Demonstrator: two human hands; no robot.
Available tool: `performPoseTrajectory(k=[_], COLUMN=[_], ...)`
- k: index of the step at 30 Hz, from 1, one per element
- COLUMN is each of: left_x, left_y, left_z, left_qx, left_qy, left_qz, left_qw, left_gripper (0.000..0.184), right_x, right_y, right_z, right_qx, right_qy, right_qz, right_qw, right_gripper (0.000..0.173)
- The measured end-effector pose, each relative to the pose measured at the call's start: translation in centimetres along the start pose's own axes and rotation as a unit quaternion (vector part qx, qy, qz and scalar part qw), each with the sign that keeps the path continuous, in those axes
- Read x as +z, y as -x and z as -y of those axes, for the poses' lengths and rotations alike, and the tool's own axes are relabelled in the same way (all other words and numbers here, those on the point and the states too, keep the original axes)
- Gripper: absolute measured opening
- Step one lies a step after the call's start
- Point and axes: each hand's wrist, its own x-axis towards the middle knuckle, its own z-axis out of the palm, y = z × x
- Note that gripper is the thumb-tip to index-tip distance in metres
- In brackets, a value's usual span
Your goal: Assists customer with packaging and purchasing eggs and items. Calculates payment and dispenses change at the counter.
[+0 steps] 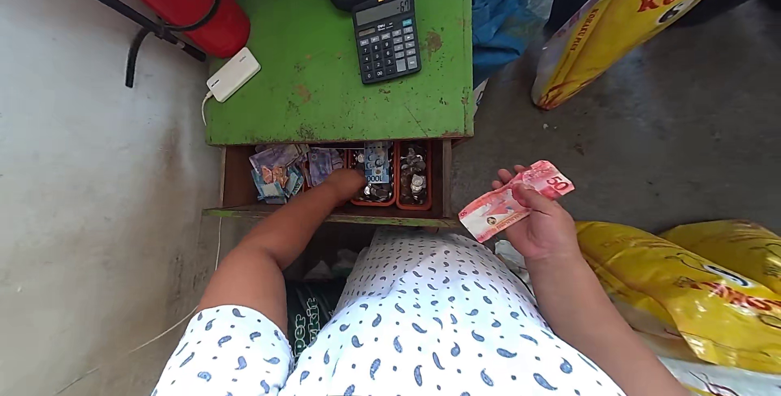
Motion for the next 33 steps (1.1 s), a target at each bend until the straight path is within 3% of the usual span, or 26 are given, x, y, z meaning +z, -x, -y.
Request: performPoseTrajectory(k=[5, 7, 9, 11, 12, 13, 15, 17, 19, 23, 28, 33], left_x=[-1.0, -2.0, -3.4, -4.3, -4.7, -5.1, -6.4, -7.2, -7.7, -7.6, -7.8, -8.0], left_y=[-0.4, 0.0, 0.0, -0.8, -1.7, -2.7, -4.6, -7.0, -8.6, -10.5, -11.0, -11.2], left_z=[1.6, 1.8, 0.5, -1.7, -2.8, -3.7, -5.2, -6.5, -7.9, -9.0, -8.6, -9.3], left_qx=[0.010, 0.017, -0.014, -0.046, -0.058, -0.067, -0.082, -0.088, -0.115, -0.146, -0.121, -0.135], left_qy=[0.076, 0.203, 0.396, 0.564, 0.600, 0.599, 0.498, 0.316, 0.176, 0.165, 0.191, 0.195], left_qz=[0.001, -0.036, -0.058, -0.087, -0.107, -0.132, -0.166, -0.198, -0.209, -0.234, -0.232, -0.268], left_qw=[0.997, 0.978, 0.916, 0.820, 0.791, 0.787, 0.847, 0.924, 0.955, 0.947, 0.946, 0.934], left_gripper=[0.026, 0.027, 0.018, 0.011, 0.007, 0.010, 0.028, 0.036, 0.041, 0.051, 0.055, 0.061], right_x=[-0.7, -1.1, -1.6, -1.9, -2.0, -2.0, -2.1, -2.1, -2.4, -3.6, -5.0, -3.5], right_y=[-0.1, -0.1, -0.2, -0.3, -0.3, -0.3, -0.2, 0.2, 0.5, 1.3, 1.2, 0.7], right_z=[0.6, 0.9, 1.2, 1.3, 1.4, 1.4, 1.4, 1.5, 1.6, 1.8, 2.4, 3.0], right_qx=[-0.010, -0.013, -0.012, -0.009, -0.008, -0.008, -0.010, -0.017, -0.019, -0.024, -0.034, -0.025], right_qy=[-0.017, -0.024, -0.031, -0.038, -0.040, -0.043, -0.042, -0.032, -0.024, -0.024, -0.052, -0.047], right_qz=[-0.005, -0.013, -0.019, -0.025, -0.029, -0.033, -0.035, -0.032, -0.036, -0.056, -0.088, -0.078], right_qw=[1.000, 1.000, 0.999, 0.999, 0.999, 0.999, 0.998, 0.999, 0.999, 0.998, 0.994, 0.996], right_gripper=[0.031, 0.030, 0.030, 0.030, 0.029, 0.029, 0.031, 0.031, 0.031, 0.032, 0.027, 0.027])
